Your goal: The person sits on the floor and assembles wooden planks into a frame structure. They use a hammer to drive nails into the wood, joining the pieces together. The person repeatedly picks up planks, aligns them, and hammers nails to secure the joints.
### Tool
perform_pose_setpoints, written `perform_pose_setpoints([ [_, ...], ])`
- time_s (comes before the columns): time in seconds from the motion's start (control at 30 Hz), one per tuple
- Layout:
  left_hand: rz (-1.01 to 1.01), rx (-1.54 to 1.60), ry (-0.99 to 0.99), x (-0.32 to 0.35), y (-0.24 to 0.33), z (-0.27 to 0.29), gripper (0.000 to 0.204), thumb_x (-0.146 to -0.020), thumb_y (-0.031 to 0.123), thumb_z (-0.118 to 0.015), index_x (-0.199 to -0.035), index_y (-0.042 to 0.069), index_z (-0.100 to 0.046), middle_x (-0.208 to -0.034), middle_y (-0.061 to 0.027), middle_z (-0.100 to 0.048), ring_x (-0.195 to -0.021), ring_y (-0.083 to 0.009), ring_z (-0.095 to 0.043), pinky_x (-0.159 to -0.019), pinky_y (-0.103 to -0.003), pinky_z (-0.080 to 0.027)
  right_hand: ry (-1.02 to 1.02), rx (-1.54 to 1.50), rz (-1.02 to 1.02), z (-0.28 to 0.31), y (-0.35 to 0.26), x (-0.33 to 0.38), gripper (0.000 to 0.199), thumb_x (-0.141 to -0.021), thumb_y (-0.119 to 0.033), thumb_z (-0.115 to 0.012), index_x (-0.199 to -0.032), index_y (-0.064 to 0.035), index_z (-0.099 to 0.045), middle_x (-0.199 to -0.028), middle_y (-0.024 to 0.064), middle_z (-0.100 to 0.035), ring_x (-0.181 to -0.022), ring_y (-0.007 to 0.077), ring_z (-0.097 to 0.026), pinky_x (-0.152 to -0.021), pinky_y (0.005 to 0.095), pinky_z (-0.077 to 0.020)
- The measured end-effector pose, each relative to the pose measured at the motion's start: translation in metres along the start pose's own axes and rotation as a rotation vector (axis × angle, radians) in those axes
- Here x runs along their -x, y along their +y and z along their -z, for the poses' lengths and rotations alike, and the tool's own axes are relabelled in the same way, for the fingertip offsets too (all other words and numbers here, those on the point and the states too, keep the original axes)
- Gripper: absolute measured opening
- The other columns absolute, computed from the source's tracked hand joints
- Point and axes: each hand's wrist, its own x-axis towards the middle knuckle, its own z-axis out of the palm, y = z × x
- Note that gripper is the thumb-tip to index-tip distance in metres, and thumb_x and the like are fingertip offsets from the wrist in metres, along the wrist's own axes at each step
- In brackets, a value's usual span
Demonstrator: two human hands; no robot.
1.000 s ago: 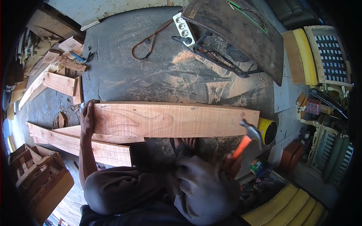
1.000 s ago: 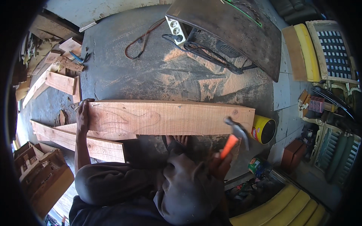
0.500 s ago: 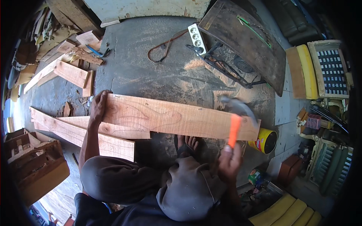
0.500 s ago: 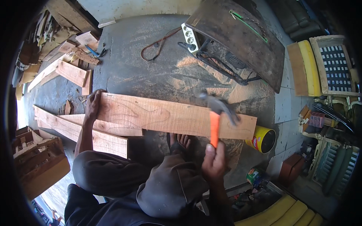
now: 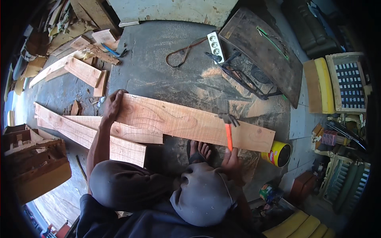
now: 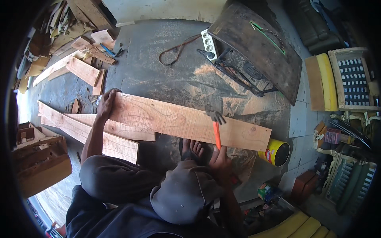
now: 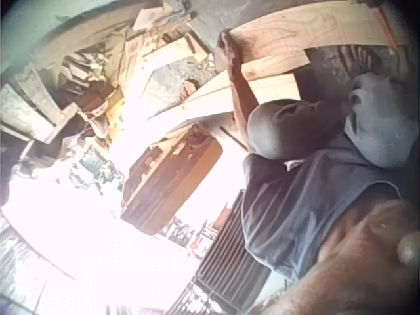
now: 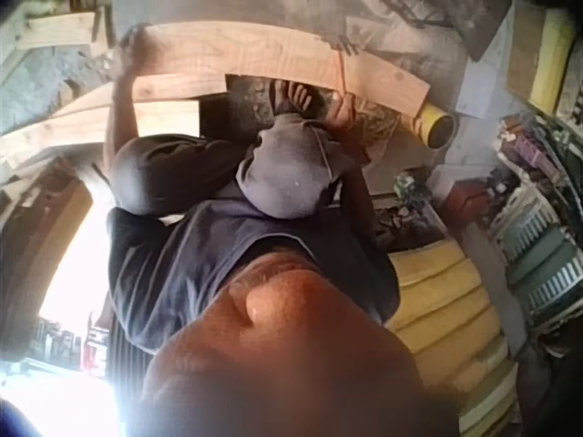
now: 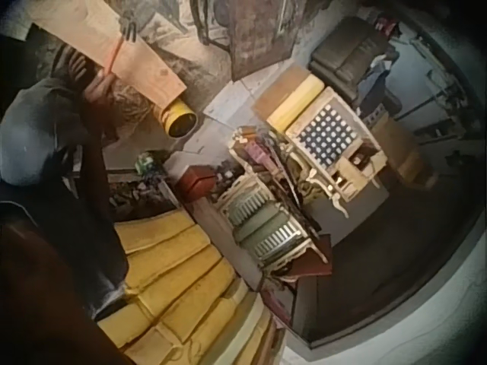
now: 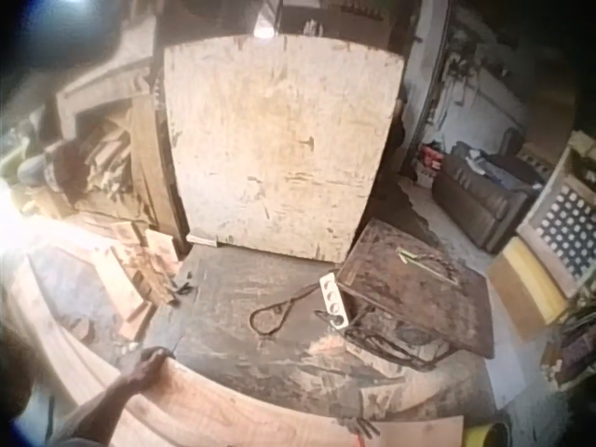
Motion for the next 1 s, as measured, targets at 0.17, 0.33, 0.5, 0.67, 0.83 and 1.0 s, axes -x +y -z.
perform_pose_setpoints([
  [0.17,0.174,0.190,-0.131,0.006,0.025,-0.006,0.044,-0.106,0.041,-0.051,-0.115,0.002,-0.070,-0.098,-0.0025,-0.066,-0.094,-0.0119,-0.058,-0.088,-0.029,-0.047,0.702,-0.789,0.430,-0.025,-0.043,-0.005,0.031,-0.109,-0.037,-0.040,-0.094,-0.0105,-0.048,-0.066,0.0024,-0.044,-0.049,0.0162,-0.040,-0.046,0.0327,-0.0385],
  [0.33,0.041,0.135,-0.007,-0.010,0.011,0.005,0.045,-0.106,0.042,-0.052,-0.112,0.001,-0.070,-0.092,-0.0027,-0.066,-0.083,-0.0115,-0.057,-0.080,-0.029,-0.049,0.206,-0.060,-0.019,-0.024,0.008,0.007,0.027,-0.106,-0.035,-0.046,-0.104,-0.0090,-0.054,-0.068,0.0204,-0.060,-0.059,0.0403,-0.060,-0.050,0.0497,-0.0459],
  [0.5,0.082,0.124,-0.049,0.001,0.013,-0.004,0.047,-0.106,0.044,-0.051,-0.112,0.001,-0.069,-0.093,-0.0021,-0.065,-0.085,-0.0113,-0.057,-0.081,-0.029,-0.048,-0.052,0.479,-0.071,-0.040,0.038,0.018,0.033,-0.106,-0.034,-0.045,-0.100,-0.0031,-0.051,-0.062,0.0092,-0.053,-0.048,0.0267,-0.052,-0.044,0.0372,-0.0401],
  [0.67,0.174,0.215,-0.157,-0.001,0.027,-0.005,0.047,-0.105,0.044,-0.052,-0.115,0.001,-0.069,-0.099,-0.0043,-0.067,-0.092,-0.0133,-0.059,-0.087,-0.030,-0.047,0.336,-0.323,0.171,-0.047,0.034,0.012,0.029,-0.104,-0.032,-0.049,-0.097,-0.0041,-0.049,-0.062,0.0070,-0.049,-0.049,0.0244,-0.048,-0.046,0.0372,-0.0411],
  [0.83,0.160,0.139,-0.036,0.007,0.003,0.012,0.046,-0.106,0.043,-0.052,-0.116,0.001,-0.069,-0.102,-0.0048,-0.067,-0.094,-0.0131,-0.058,-0.089,-0.029,-0.047,0.172,0.026,-0.082,-0.040,-0.012,0.006,0.032,-0.102,-0.040,-0.051,-0.099,-0.0081,-0.051,-0.068,0.0252,-0.064,-0.068,0.0473,-0.067,-0.055,0.0550,-0.0501],
  [1.0,0.078,0.149,-0.028,-0.012,0.011,-0.012,0.043,-0.105,0.041,-0.056,-0.114,0.002,-0.070,-0.097,-0.0022,-0.067,-0.091,-0.0113,-0.059,-0.086,-0.028,-0.048,0.100,0.348,-0.086,-0.054,0.049,0.016,0.031,-0.103,-0.034,-0.050,-0.098,-0.0041,-0.055,-0.068,0.0167,-0.063,-0.060,0.0335,-0.065,-0.054,0.0448,-0.0500],
])
